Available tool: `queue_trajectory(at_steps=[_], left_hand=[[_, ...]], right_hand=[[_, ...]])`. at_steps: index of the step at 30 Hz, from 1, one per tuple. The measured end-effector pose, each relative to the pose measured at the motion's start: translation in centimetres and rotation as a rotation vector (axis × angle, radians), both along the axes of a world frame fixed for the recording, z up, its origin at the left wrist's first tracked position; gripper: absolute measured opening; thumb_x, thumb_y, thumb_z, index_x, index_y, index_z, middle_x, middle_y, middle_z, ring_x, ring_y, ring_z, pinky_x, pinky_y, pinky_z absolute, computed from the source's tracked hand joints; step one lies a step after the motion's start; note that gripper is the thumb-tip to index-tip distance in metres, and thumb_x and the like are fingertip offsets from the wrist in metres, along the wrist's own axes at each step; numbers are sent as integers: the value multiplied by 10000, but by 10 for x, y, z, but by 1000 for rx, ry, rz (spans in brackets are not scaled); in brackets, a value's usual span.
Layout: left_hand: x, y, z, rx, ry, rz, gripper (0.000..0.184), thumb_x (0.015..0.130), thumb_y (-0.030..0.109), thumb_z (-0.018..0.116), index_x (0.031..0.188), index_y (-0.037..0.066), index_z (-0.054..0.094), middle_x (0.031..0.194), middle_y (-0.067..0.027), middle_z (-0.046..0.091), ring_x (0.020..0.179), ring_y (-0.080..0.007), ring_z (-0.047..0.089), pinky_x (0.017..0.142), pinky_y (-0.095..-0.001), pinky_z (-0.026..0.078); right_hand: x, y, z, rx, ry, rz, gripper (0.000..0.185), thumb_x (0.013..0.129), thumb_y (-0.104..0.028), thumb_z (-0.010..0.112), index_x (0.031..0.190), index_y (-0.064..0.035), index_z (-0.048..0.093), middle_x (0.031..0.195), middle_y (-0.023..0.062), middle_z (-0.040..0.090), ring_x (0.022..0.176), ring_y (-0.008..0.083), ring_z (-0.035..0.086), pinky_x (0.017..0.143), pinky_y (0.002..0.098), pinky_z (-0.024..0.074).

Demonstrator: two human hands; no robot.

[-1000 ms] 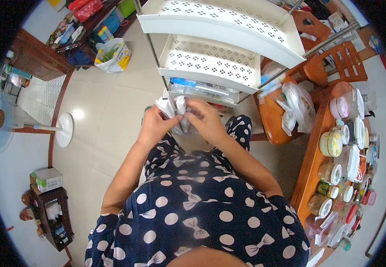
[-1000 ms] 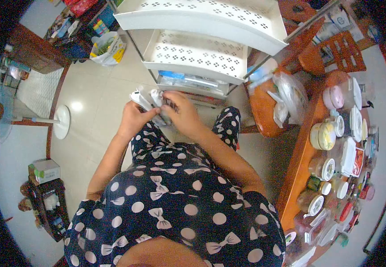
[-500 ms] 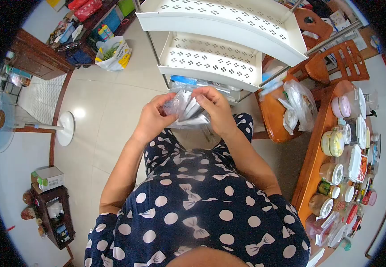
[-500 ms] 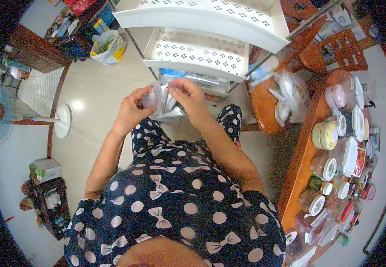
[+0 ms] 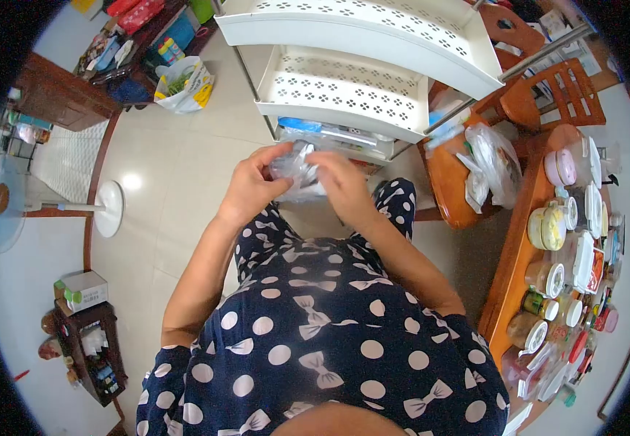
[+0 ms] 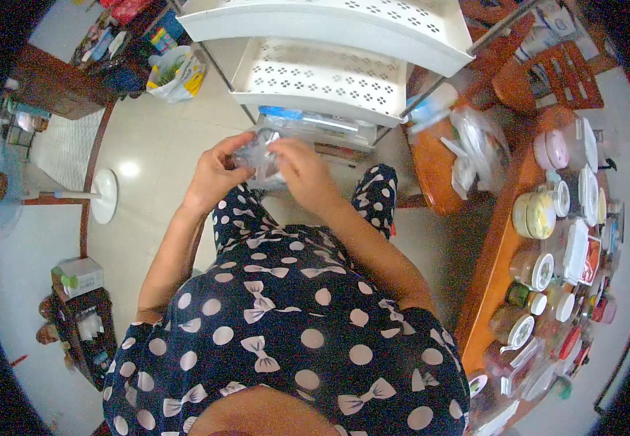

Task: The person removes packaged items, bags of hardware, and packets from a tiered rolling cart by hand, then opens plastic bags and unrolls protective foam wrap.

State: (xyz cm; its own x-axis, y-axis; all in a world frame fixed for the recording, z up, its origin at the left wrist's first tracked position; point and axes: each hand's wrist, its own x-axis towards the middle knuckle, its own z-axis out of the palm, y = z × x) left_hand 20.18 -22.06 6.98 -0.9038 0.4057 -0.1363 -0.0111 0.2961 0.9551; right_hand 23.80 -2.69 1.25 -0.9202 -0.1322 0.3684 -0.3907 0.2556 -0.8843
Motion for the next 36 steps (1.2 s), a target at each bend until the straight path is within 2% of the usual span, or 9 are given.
queue_trajectory(at_steps=[3, 12, 17, 23, 26, 27, 31, 33, 36], left_hand=[[6, 8, 2, -107, 4, -36, 515, 719, -54, 609, 1228, 10, 560, 1158, -33, 586, 848, -66, 539, 750, -201, 461], [6, -6, -33, -21, 32, 91, 357, 765, -13, 630, 1122, -9, 633, 943, -17, 641, 718, -40, 536, 647, -174, 447], [3, -27, -65, 3, -36, 321, 267, 810, 17, 617, 1072, -9, 659, 951, -27, 668, 786, -69, 573, 723, -205, 460], [9, -67, -144, -61, -34, 428, 198, 822, 47, 618, 1004, 11, 686, 831, -11, 669, 668, -51, 532, 632, -198, 447], [11, -89, -181, -215, 88, 385, 180, 814, 38, 611, 977, 28, 688, 837, -45, 680, 663, -87, 571, 630, -230, 465], [11, -93, -186, -229, 188, 399, 169, 796, 25, 604, 943, 38, 685, 846, -96, 673, 696, -192, 624, 666, -292, 492], [-5, -127, -193, -392, 234, 249, 162, 771, 11, 587, 908, 39, 670, 899, -132, 643, 834, -317, 619, 745, -353, 500], [-10, -148, -202, -405, 320, 221, 171, 769, 0, 580, 917, 38, 657, 903, -131, 635, 851, -305, 613, 755, -360, 498], [-11, -162, -206, -398, 322, 337, 183, 756, -17, 582, 913, 44, 653, 907, -119, 627, 849, -301, 612, 752, -354, 500]], right_hand=[[1, -9, -17, 371, 151, 18, 315, 767, -42, 624, 1078, -4, 586, 1137, 136, 553, 1059, 302, 537, 909, 369, 437], [13, -3, -1, 254, 276, -13, 277, 730, -15, 644, 1004, -12, 607, 1076, 136, 591, 1015, 309, 560, 892, 374, 452], [5, 38, -29, -108, -145, -394, 174, 825, -91, 574, 970, -14, 632, 968, 142, 633, 929, 267, 603, 834, 347, 466], [13, 87, -109, 229, -486, -227, 205, 836, -109, 565, 997, -4, 638, 946, 149, 652, 881, 247, 620, 790, 329, 478], [13, 81, -146, 306, -571, -33, 210, 860, -111, 578, 1020, 21, 613, 915, 54, 636, 849, 125, 578, 766, 264, 461], [11, 74, -153, 379, -585, 6, 209, 854, -114, 583, 1016, 13, 617, 902, 67, 639, 837, 135, 585, 752, 271, 468], [-10, 47, -198, 508, -810, 157, 265, 815, -193, 590, 1015, -25, 636, 938, 151, 653, 879, 254, 624, 782, 339, 484], [-26, 33, -220, 634, -911, 252, 309, 802, -243, 572, 1023, -36, 638, 979, 186, 649, 925, 325, 627, 829, 383, 480], [-43, 27, -272, 755, -781, 312, 269, 828, -184, 589, 1015, 8, 620, 913, 157, 659, 802, 226, 628, 730, 324, 486]])
